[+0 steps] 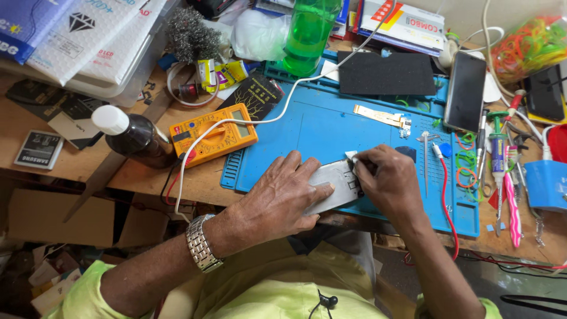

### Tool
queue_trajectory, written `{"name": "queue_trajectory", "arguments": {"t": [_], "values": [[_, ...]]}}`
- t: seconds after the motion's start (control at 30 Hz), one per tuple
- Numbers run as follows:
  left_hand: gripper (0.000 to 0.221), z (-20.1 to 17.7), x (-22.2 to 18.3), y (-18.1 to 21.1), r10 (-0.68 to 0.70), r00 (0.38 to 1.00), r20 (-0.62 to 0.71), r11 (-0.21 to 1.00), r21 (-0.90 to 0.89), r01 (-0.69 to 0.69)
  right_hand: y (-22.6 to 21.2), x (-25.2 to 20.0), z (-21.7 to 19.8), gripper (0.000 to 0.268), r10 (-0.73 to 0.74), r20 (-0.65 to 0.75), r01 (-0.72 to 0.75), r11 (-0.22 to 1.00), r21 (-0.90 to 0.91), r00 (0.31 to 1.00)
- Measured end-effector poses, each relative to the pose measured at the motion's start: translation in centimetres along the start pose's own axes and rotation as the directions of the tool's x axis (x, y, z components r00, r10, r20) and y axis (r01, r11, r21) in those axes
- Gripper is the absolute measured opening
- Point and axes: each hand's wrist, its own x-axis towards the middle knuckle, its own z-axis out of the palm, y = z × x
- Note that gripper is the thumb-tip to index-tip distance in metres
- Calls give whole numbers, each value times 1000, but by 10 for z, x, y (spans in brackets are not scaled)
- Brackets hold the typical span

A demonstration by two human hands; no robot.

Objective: The person cleans the internal frame of a mobile phone with a thin metal tool and a cloth to remove residue, then handles an orange rubber band.

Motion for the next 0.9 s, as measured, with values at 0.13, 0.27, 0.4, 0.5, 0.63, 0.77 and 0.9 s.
{"name": "queue_trajectory", "arguments": {"t": [0.13, 0.27, 0.4, 0.5, 0.63, 0.77, 0.9], "values": [[41, -1, 1, 2, -9, 1000, 22, 1000, 19, 9, -10, 9, -10, 11, -45, -3, 45, 998, 53, 999], [44, -2, -1, -1, 1, 1000, -17, 1000, -26, -1, -2, 13, -31, 20, -49, -161, 78, 980, 181, 986], [51, 3, 3, -1, 23, 993, -116, 1000, 5, -22, 34, -4, -70, 42, -517, -132, 481, 846, -231, 846], [53, 3, 8, -1, -23, 997, -70, 1000, -7, 23, 64, -17, -102, 26, -83, -324, 103, 994, 46, 942], [59, 4, 11, 2, -20, 996, -92, 1000, -17, 18, 92, -39, -112, 18, 438, -268, -387, 895, 222, 858], [58, 2, 9, 11, -18, 987, -160, 1000, -11, 17, 108, -56, -103, 22, 251, -237, -208, 959, 193, 938], [57, -3, 2, 24, -10, 971, -237, 1000, -12, 7, 94, -57, -99, 24, -13, -367, -31, 993, -114, 930]]}}
